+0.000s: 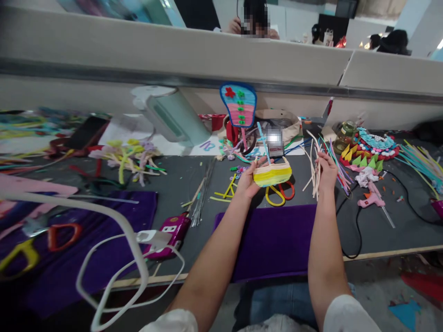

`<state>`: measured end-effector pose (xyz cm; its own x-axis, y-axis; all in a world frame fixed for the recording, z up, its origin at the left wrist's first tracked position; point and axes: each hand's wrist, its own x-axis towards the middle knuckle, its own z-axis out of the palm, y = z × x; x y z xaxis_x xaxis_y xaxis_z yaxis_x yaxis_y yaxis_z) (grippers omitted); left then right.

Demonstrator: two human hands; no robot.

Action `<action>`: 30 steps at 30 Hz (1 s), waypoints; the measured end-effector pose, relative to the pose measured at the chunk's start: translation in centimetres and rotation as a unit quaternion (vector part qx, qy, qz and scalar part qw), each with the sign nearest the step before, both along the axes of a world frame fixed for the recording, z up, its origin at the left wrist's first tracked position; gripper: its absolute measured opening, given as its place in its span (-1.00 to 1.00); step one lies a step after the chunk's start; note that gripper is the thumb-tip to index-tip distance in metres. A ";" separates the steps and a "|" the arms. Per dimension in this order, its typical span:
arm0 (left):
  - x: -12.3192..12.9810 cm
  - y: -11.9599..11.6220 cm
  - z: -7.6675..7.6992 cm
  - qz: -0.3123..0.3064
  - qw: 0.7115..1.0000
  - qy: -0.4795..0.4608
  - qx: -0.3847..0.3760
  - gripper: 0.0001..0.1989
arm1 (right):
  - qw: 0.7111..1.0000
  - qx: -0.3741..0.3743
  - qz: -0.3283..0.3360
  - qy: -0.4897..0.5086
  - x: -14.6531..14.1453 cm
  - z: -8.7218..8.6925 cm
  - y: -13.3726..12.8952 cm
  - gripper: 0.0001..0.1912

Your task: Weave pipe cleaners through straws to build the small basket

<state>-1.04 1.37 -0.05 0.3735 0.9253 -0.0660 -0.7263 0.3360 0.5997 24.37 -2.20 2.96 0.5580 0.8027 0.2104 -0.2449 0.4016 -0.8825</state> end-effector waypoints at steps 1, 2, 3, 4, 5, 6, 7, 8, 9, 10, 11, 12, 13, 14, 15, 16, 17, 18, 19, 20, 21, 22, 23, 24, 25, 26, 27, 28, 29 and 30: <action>0.0 0.1 -0.1 0.004 1.000 0.004 0.007 -0.60 | 0.997 0.022 0.048 0.063 -0.1 0.1 -0.1 -0.81; 0.0 0.1 -0.3 0.011 1.000 0.011 0.015 -0.58 | 0.989 0.043 0.087 0.112 -0.2 0.3 -0.2 -0.82; 0.0 0.1 -0.4 0.020 0.999 0.019 0.025 -0.54 | 0.980 0.064 0.114 0.149 -0.2 0.4 -0.3 -0.81; 0.0 0.2 -0.6 0.030 0.999 0.029 0.036 -0.49 | 0.972 0.083 0.132 0.174 -0.3 0.5 -0.4 -0.78; 0.0 0.2 -0.7 0.037 0.998 0.037 0.045 -0.43 | 0.966 0.097 0.143 0.191 -0.4 0.5 -0.5 -0.76; 0.0 0.2 -0.8 0.041 0.997 0.045 0.051 -0.38 | 0.962 0.106 0.147 0.202 -0.5 0.6 -0.5 -0.73; 0.1 0.2 -0.9 0.041 0.997 0.049 0.053 -0.34 | 0.961 0.111 0.143 0.211 -0.6 0.6 -0.5 -0.72; 0.1 0.2 -1.0 0.041 0.996 0.051 0.053 -0.32 | 0.960 0.112 0.133 0.217 -0.7 0.6 -0.4 -0.74; 0.1 0.3 -1.1 0.041 0.996 0.052 0.051 -0.30 | 0.961 0.111 0.118 0.224 -0.7 0.6 -0.3 -0.77; 0.2 0.3 -1.1 0.044 0.996 0.053 0.049 -0.30 | 0.962 0.108 0.101 0.230 -0.7 0.6 -0.2 -0.80; 0.2 0.3 -1.1 0.047 0.996 0.055 0.048 -0.29 | 0.963 0.104 0.083 0.236 -0.6 0.6 -0.1 -0.81; 0.2 0.4 -1.2 0.051 0.996 0.057 0.048 -0.29 | 0.964 0.098 0.067 0.239 -0.6 0.6 0.0 -0.80; 0.2 0.4 -1.2 0.054 0.996 0.060 0.049 -0.30 | 0.966 0.088 0.053 0.238 -0.5 0.6 0.1 -0.78; 0.3 0.4 -1.1 0.056 0.995 0.063 0.050 -0.31 | 0.969 0.074 0.040 0.230 -0.4 0.6 0.2 -0.75; 0.3 0.4 -1.1 0.058 0.995 0.066 0.050 -0.32 | 0.975 0.056 0.026 0.214 -0.4 0.6 0.2 -0.73; 0.3 0.3 -1.1 0.058 0.995 0.068 0.050 -0.33 | 0.981 0.036 0.010 0.191 -0.4 0.6 0.3 -0.70; 0.3 0.3 -1.0 0.059 0.995 0.071 0.049 -0.34 | 0.986 0.018 -0.008 0.163 -0.5 0.6 0.3 -0.68; 0.3 0.3 -0.9 0.060 0.994 0.073 0.047 -0.36 | 0.990 0.003 -0.026 0.135 -0.6 0.6 0.3 -0.65; 0.3 0.3 -0.9 0.061 0.994 0.077 0.045 -0.37 | 0.993 -0.007 -0.042 0.109 -0.7 0.6 0.3 -0.62; 0.3 0.3 -0.8 0.062 0.994 0.081 0.043 -0.39 | 0.995 -0.012 -0.058 0.084 -0.9 0.6 0.2 -0.60; 0.3 0.3 -0.7 0.063 0.994 0.084 0.040 -0.41 | 0.995 -0.013 -0.071 0.063 -1.0 0.7 0.2 -0.58; 0.3 0.2 -0.6 0.065 0.993 0.087 0.038 -0.42 | 0.996 -0.012 -0.081 0.045 -1.1 0.7 0.2 -0.57; 0.3 0.2 -0.6 0.066 0.993 0.089 0.036 -0.42 | 0.996 -0.010 -0.087 0.029 -1.3 0.6 0.2 -0.56; 0.3 0.2 -0.5 0.068 0.993 0.091 0.035 -0.43 | 0.996 -0.009 -0.091 0.016 -1.4 0.6 0.3 -0.55; 0.3 0.2 -0.4 0.069 0.993 0.093 0.035 -0.42 | 0.996 -0.008 -0.094 0.005 -1.4 0.6 0.3 -0.55; 0.3 0.2 -0.4 0.072 0.992 0.096 0.035 -0.42 | 0.996 -0.008 -0.093 -0.004 -1.5 0.5 0.3 -0.56; 0.4 0.2 -0.4 0.074 0.992 0.099 0.035 -0.42 | 0.996 -0.008 -0.091 -0.012 -1.6 0.4 0.4 -0.56; 0.4 0.2 -0.4 0.077 0.991 0.103 0.035 -0.42 | 0.996 -0.007 -0.088 -0.019 -1.6 0.3 0.4 -0.57; 0.4 0.1 -0.4 0.078 0.991 0.105 0.035 -0.42 | 0.996 -0.005 -0.084 -0.025 -1.7 0.1 0.5 -0.57; 0.5 0.1 -0.4 0.079 0.991 0.105 0.035 -0.42 | 0.996 -0.002 -0.080 -0.030 -1.8 0.0 0.6 -0.58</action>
